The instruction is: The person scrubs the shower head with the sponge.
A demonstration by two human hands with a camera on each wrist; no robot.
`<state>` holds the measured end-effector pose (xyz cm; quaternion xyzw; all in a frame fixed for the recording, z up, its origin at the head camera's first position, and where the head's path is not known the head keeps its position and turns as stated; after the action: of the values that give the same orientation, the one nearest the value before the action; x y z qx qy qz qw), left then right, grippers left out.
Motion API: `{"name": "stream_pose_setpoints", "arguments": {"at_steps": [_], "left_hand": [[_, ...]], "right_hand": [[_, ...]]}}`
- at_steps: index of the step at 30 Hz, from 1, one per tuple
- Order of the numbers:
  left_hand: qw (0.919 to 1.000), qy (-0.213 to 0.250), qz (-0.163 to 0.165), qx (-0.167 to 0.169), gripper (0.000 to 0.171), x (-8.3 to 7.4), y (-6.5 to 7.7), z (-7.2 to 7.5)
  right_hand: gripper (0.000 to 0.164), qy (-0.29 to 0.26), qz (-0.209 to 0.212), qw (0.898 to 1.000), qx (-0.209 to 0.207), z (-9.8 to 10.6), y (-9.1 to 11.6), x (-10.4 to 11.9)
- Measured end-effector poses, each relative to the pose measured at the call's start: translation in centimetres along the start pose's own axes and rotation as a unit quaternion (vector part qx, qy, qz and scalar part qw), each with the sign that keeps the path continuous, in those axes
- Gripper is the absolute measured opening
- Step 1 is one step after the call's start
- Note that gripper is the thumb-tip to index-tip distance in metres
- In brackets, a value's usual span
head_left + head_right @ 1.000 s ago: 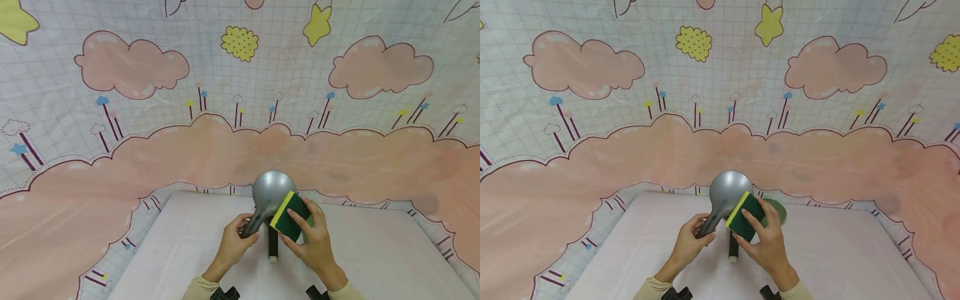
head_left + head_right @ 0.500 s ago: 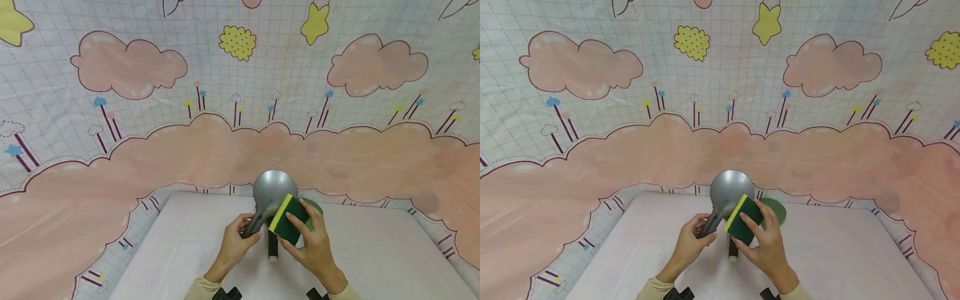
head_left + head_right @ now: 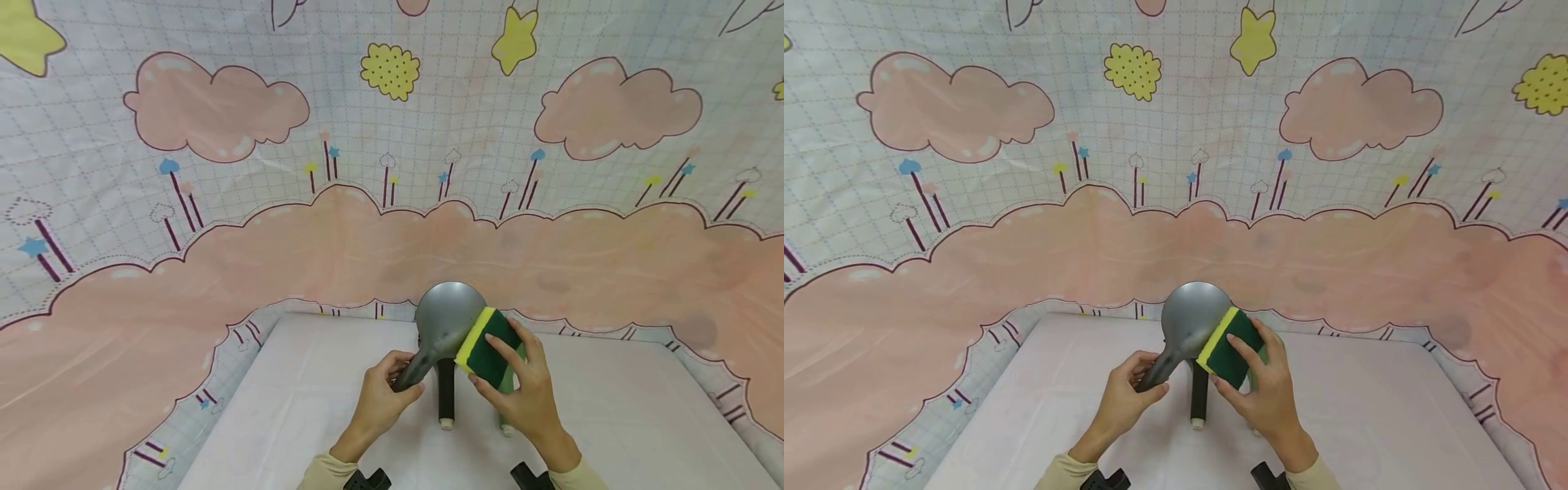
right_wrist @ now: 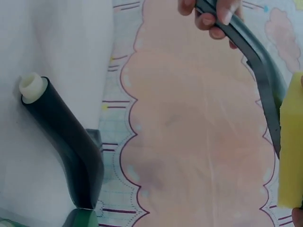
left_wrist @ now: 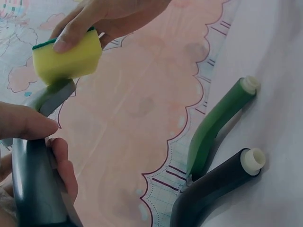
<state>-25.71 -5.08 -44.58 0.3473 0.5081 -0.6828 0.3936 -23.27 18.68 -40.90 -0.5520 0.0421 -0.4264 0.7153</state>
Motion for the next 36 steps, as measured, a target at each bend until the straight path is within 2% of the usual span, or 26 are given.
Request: {"name": "stream_pose_setpoints", "arguments": {"at_steps": [5, 8, 12, 15, 20, 23, 28, 36], "left_hand": [[1.0000, 0.000, -0.004, 0.002, 0.038, -0.2, 0.1, 0.1], [1.0000, -0.004, -0.008, 0.004, 0.037, -0.1, 0.1, 0.2], [1.0000, 0.001, -0.006, 0.003, 0.035, 0.1, 0.2, 0.3], [1.0000, 0.004, 0.002, 0.004, 0.034, 0.2, 0.3, 0.3], [1.0000, 0.007, 0.005, 0.003, 0.034, 0.1, 0.2, 0.2], [0.9999, 0.010, 0.004, 0.001, 0.034, 0.1, 0.1, 0.2], [0.9999, 0.012, 0.004, -0.004, 0.033, 0.1, -0.1, 0.0], [0.9999, -0.003, 0.004, -0.011, 0.033, 0.5, 0.2, -0.3]], "right_hand": [[0.062, -0.005, -0.002, 1.000, -0.004, 0.2, -0.2, -0.4], [0.060, 0.007, -0.022, 1.000, 0.009, 0.3, -0.2, -0.7], [0.069, 0.028, -0.056, 0.998, 0.030, 0.2, -0.2, -0.8], [0.071, 0.028, -0.061, 0.997, 0.029, 0.1, 0.0, -0.7], [0.059, 0.021, -0.022, 1.000, -0.002, -0.3, 0.1, -0.2], [0.062, 0.028, 0.006, 0.999, -0.018, -0.5, 0.2, 0.3], [0.061, 0.033, 0.030, 0.999, -0.021, -1.0, 0.5, 0.9], [0.061, 0.032, 0.040, 0.998, -0.021, -1.5, 1.1, 1.3]]}}
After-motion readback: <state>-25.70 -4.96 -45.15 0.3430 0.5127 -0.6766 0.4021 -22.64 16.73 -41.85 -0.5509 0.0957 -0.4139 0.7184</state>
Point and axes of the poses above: each hand's wrist, its own y-axis away from the middle knuckle, its own z-axis out of the back of the hand, x = y × z, the point moved 4 cm from there along -y, towards the middle knuckle, and after that the axes turned 5 degrees about -z, right-handed, at the moved point
